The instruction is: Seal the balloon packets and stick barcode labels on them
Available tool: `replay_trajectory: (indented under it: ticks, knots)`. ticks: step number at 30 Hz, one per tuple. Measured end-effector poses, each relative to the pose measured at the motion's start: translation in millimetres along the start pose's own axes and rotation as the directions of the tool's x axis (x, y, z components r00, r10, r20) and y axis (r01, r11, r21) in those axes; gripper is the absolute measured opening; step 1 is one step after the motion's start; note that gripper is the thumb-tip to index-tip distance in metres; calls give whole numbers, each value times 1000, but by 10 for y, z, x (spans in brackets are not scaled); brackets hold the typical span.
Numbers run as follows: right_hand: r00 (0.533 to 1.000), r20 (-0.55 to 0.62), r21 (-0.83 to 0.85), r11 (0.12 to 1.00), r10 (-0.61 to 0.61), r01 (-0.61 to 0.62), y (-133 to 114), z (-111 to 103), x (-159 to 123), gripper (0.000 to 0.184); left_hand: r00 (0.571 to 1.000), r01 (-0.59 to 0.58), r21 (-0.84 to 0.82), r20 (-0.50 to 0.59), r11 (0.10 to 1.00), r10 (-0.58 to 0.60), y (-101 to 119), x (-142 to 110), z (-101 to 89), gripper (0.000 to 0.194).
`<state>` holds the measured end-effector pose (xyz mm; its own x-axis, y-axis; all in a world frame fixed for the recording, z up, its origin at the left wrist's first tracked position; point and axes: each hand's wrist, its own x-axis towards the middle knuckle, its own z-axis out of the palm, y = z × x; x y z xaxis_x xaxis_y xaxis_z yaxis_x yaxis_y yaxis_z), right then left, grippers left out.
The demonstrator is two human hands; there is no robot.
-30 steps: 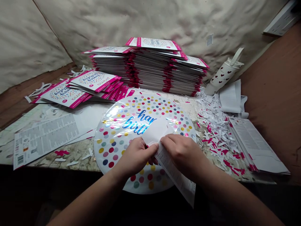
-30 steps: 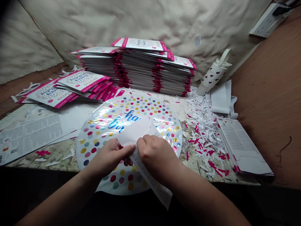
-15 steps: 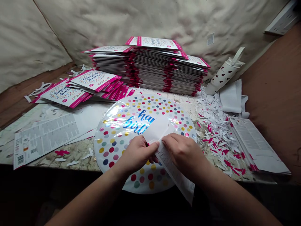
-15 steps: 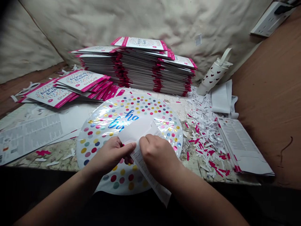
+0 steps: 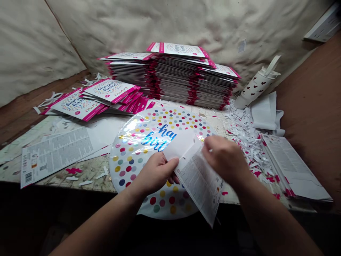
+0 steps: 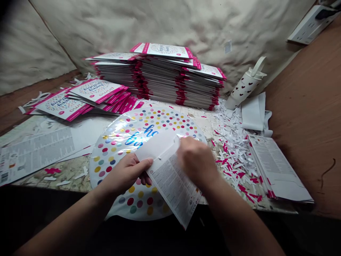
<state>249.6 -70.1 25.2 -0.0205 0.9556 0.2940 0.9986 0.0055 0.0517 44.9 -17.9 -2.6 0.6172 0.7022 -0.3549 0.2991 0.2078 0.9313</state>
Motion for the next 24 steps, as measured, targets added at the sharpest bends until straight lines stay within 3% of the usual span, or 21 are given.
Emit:
replay_trajectory:
  ticks: [2,3,4,5,7,9,11,15,18,20,22,23,24]
  knots:
    - [950,-108,-104,947,292,-303,372,30,16,16,998,24,-34,-58,999,-26,-35,7,-66,40]
    - [912,-157,-112,910,380,-399,512,40,13,15,995,33,-52,-91,998,-37,-48,10,-94,39]
    - [901,-181,-66,909,395,-411,595,48,2,16,992,42,-67,-118,997,-50,-59,15,-111,39]
    - [923,-167,24,938,346,-347,609,55,-19,19,989,49,-80,-133,996,-60,-65,21,-117,39]
    - [989,-115,278,959,96,-61,441,75,-77,20,990,53,-99,-126,994,-65,-66,34,-91,38]
    - [975,-162,428,880,-149,206,115,110,-138,20,994,47,-104,-98,993,-57,-53,45,-32,38]
    - [935,-249,370,867,-252,332,-212,155,-179,21,997,33,-97,-72,995,-40,-30,49,31,38]
    - [917,-246,191,911,-316,365,-536,244,-170,21,999,6,-84,-42,996,-9,16,43,114,36]
    - [949,-208,88,962,-236,258,-409,306,-101,22,1000,-5,-77,-17,997,3,17,37,115,37]
    - [969,-224,39,992,-106,118,-104,339,-57,22,1000,5,-83,-4,996,-5,-6,31,66,38]
    - [966,-235,-6,993,111,-116,336,345,-52,23,999,24,-97,-31,995,-27,-46,24,-17,38]
    - [934,-171,-67,942,313,-328,560,333,-73,24,997,37,-112,-60,993,-43,-70,23,-60,39]
    - [875,-93,-123,866,475,-484,753,309,-110,26,993,50,-143,-95,989,-64,-95,25,-93,39]
